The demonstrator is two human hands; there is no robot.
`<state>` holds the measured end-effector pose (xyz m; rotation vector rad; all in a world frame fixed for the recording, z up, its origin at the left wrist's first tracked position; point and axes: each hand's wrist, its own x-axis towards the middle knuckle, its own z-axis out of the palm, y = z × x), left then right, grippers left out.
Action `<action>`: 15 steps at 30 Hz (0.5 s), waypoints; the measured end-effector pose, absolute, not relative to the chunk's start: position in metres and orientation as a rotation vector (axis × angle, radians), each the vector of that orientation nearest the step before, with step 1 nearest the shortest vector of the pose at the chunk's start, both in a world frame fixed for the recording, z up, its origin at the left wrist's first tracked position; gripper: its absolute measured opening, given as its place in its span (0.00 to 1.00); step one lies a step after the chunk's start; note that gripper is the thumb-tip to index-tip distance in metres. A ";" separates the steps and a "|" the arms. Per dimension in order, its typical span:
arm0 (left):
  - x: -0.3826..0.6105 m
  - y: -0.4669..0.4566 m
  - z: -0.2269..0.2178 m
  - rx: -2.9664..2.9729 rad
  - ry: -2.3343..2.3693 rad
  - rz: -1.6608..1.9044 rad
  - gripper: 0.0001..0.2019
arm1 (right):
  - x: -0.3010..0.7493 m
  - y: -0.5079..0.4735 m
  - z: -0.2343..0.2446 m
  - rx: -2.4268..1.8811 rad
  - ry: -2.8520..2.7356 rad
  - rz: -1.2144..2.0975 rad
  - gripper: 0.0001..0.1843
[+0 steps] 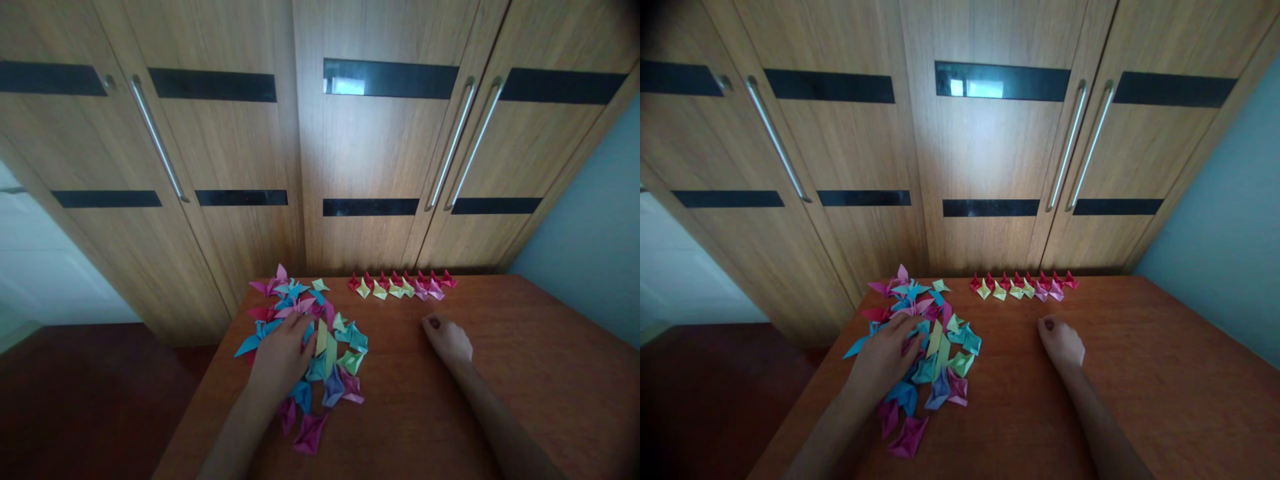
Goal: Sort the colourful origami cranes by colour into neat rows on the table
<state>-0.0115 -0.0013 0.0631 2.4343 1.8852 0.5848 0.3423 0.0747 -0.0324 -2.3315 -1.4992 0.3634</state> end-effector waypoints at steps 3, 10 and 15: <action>-0.033 -0.003 0.069 2.332 2.087 0.333 0.13 | 0.337 0.070 -0.032 -2.302 -1.547 0.390 0.21; -0.047 -0.019 0.048 2.192 2.043 0.208 0.11 | 0.342 0.072 -0.031 -2.246 -1.575 0.394 0.20; -0.048 -0.020 0.044 2.169 2.010 0.246 0.12 | 0.345 0.073 -0.033 -2.215 -1.598 0.402 0.19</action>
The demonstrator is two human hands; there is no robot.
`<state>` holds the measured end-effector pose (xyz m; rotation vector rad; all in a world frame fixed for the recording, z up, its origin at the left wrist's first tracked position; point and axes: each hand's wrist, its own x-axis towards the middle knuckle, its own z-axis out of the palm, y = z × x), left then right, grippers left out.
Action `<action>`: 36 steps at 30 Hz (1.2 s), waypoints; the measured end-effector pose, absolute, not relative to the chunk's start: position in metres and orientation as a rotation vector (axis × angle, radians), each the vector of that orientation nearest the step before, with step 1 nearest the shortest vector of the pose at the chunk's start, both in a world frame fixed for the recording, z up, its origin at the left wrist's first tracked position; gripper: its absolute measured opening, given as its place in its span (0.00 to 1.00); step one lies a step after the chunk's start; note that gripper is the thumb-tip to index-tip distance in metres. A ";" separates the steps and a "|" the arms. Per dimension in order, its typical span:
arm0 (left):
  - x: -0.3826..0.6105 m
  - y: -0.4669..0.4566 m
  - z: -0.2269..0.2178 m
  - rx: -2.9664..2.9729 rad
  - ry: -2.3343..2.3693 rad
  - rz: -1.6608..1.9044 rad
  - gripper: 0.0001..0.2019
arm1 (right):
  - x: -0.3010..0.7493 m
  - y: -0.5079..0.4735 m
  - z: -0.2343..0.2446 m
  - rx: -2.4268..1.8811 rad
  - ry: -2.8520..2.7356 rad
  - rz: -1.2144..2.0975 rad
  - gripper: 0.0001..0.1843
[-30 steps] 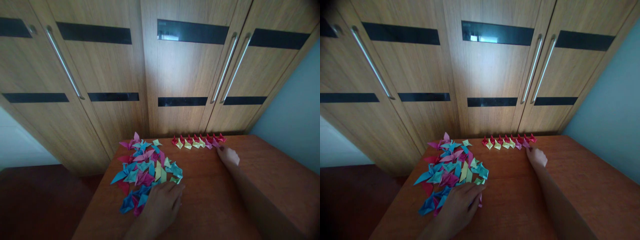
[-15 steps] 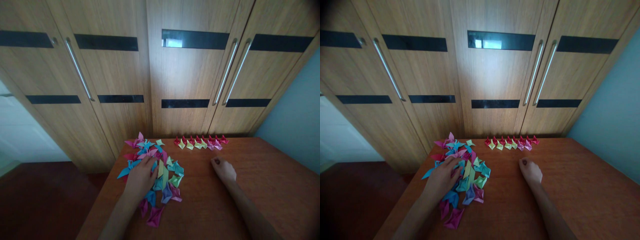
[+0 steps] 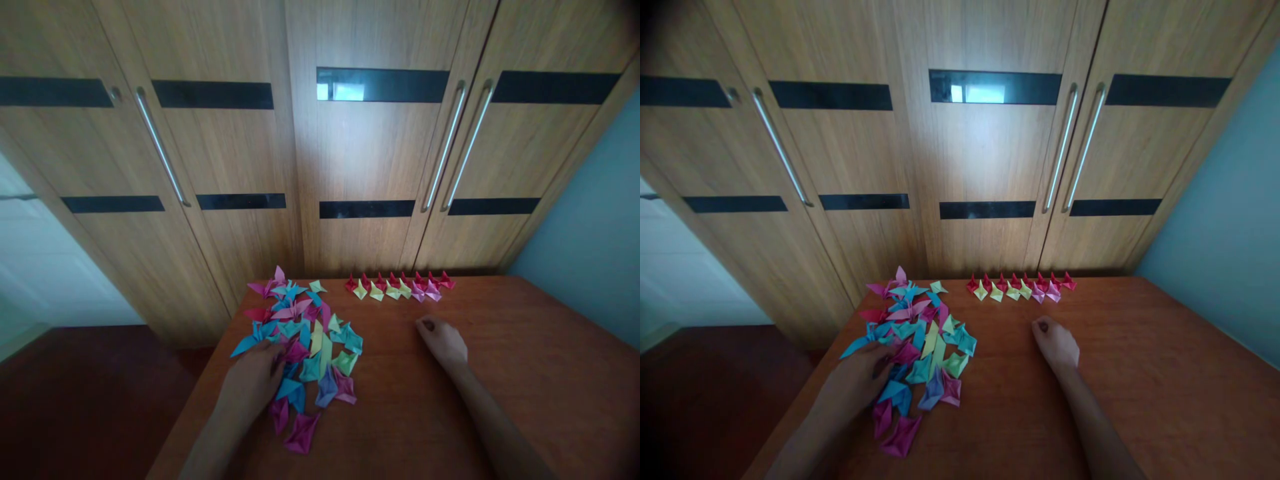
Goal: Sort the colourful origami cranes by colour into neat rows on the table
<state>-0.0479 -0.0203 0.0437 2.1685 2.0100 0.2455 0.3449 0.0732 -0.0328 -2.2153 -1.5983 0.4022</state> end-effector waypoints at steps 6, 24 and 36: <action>-0.059 -0.018 0.041 2.105 2.074 0.194 0.12 | 0.345 0.074 -0.030 -2.223 -1.610 0.422 0.17; -0.049 -0.011 0.035 2.187 2.113 0.299 0.11 | 0.345 0.072 -0.027 -2.192 -1.618 0.428 0.16; -0.017 -0.008 0.062 2.384 1.953 0.845 0.08 | 0.317 0.061 -0.012 -1.566 -1.797 0.425 0.12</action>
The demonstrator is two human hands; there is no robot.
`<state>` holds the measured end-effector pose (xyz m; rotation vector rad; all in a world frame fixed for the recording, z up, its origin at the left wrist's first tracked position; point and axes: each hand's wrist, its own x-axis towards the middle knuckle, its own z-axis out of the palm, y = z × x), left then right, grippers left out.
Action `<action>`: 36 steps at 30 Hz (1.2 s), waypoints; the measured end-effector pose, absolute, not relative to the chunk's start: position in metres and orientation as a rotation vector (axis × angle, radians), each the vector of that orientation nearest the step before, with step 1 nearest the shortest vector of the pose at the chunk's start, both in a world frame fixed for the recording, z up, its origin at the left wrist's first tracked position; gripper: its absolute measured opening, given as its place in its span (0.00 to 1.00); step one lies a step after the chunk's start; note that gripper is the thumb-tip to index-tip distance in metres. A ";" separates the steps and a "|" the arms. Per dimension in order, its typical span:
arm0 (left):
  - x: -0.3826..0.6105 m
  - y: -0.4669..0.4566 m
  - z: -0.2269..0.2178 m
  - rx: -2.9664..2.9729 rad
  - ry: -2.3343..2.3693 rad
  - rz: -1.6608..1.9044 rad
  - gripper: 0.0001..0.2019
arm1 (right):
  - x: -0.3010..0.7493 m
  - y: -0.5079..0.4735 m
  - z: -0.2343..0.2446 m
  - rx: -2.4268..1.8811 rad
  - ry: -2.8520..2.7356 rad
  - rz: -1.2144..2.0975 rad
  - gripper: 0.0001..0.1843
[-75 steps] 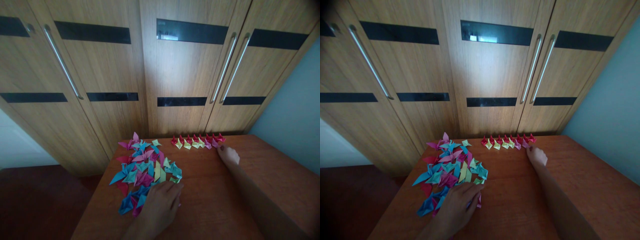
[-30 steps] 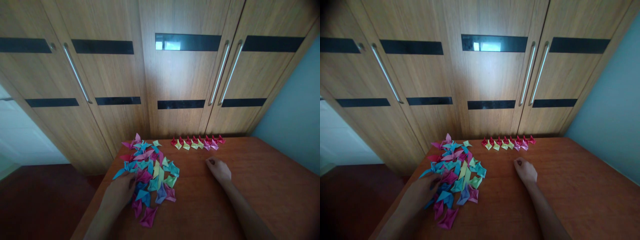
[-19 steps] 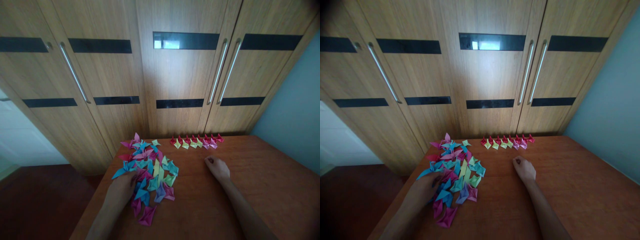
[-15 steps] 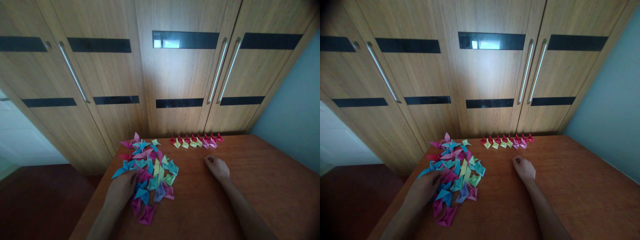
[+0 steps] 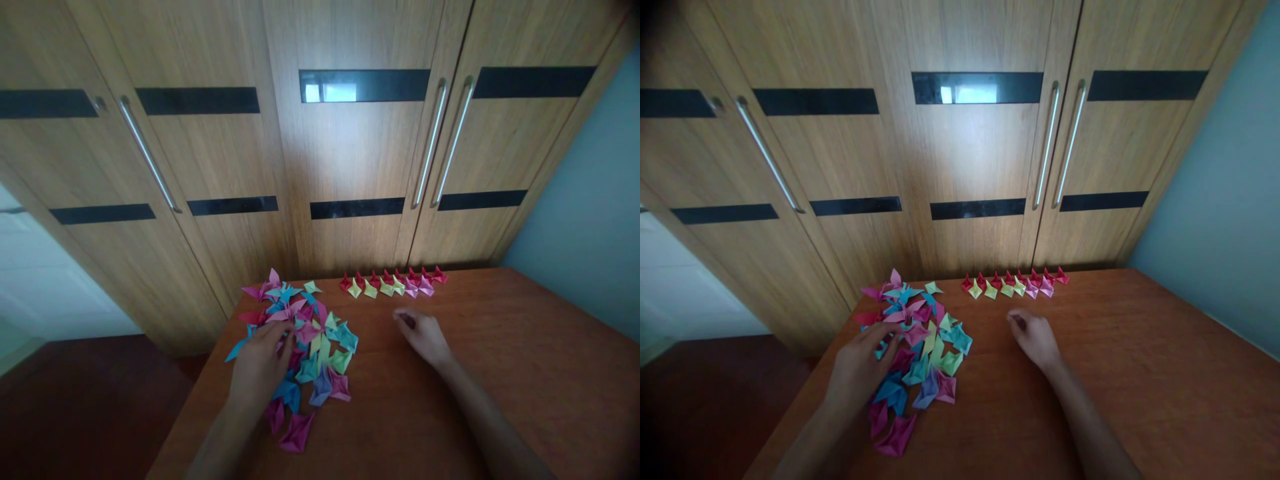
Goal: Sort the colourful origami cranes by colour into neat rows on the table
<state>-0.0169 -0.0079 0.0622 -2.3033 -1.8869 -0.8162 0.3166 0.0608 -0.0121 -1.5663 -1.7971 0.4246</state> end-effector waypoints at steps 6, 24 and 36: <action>0.022 0.006 0.059 -2.561 -1.613 -1.004 0.08 | 0.262 0.026 0.000 -1.104 -1.912 0.601 0.13; 0.019 0.000 0.036 -2.659 -1.694 -1.041 0.11 | 0.396 0.088 -0.010 -1.826 -1.239 0.132 0.22; 0.018 -0.001 0.035 -2.642 -1.698 -0.987 0.11 | 0.443 0.130 -0.031 -2.553 -1.333 0.154 0.26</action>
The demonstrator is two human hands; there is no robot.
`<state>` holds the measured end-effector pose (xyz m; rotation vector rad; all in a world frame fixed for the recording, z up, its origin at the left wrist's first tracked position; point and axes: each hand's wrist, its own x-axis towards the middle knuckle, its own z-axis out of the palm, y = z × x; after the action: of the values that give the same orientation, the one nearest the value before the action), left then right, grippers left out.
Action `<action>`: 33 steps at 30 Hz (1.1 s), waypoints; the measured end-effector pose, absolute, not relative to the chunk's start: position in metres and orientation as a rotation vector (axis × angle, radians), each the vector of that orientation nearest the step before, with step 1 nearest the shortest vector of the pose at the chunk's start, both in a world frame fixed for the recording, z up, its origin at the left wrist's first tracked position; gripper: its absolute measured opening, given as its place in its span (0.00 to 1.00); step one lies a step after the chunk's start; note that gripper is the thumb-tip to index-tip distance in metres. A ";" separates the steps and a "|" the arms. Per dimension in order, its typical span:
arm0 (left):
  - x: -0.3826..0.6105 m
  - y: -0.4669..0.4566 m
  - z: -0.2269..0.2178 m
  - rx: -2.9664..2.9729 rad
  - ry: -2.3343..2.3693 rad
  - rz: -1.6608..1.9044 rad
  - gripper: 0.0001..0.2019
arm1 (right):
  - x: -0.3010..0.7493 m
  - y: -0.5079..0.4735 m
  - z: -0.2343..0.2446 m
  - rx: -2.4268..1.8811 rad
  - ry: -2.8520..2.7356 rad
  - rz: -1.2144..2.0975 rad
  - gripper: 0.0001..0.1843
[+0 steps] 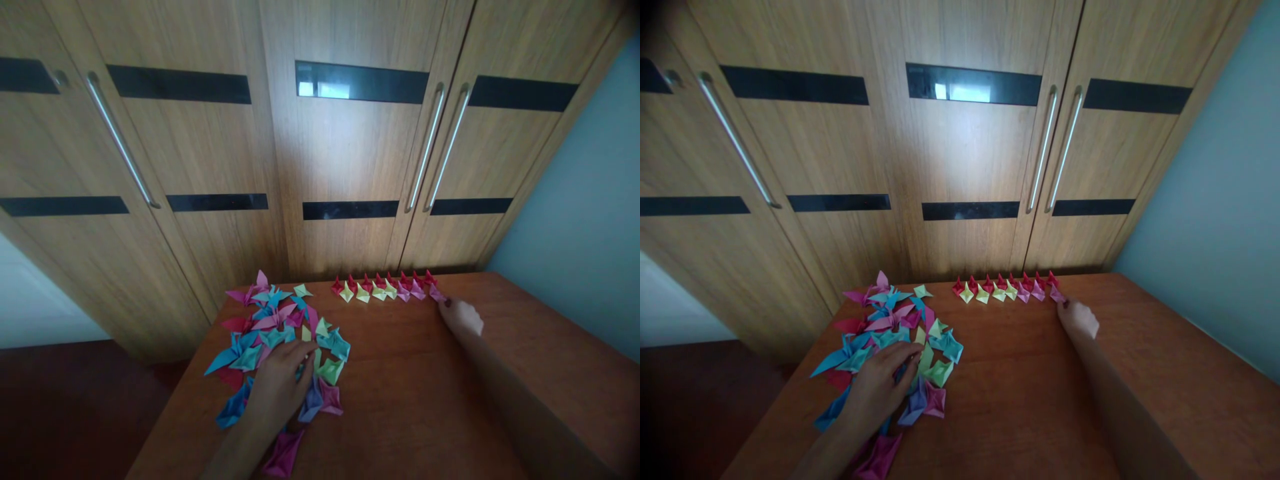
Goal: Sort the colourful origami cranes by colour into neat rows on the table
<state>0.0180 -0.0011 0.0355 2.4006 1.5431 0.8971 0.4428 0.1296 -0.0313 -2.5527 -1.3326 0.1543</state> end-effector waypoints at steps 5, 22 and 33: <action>0.018 -0.002 0.038 2.402 1.542 0.868 0.11 | 0.435 0.140 -0.030 -2.551 -1.378 0.145 0.26; -0.010 0.001 0.061 2.402 1.498 0.614 0.09 | 0.408 0.108 -0.042 -2.436 -1.356 0.089 0.20; 0.032 -0.030 0.064 2.585 1.277 0.271 0.08 | 0.385 0.084 -0.049 -2.219 -1.512 0.157 0.16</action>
<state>0.0324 -0.0299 0.0642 2.5846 1.2768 0.2713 0.3849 0.0842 -0.0495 -2.2187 -1.5117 0.1567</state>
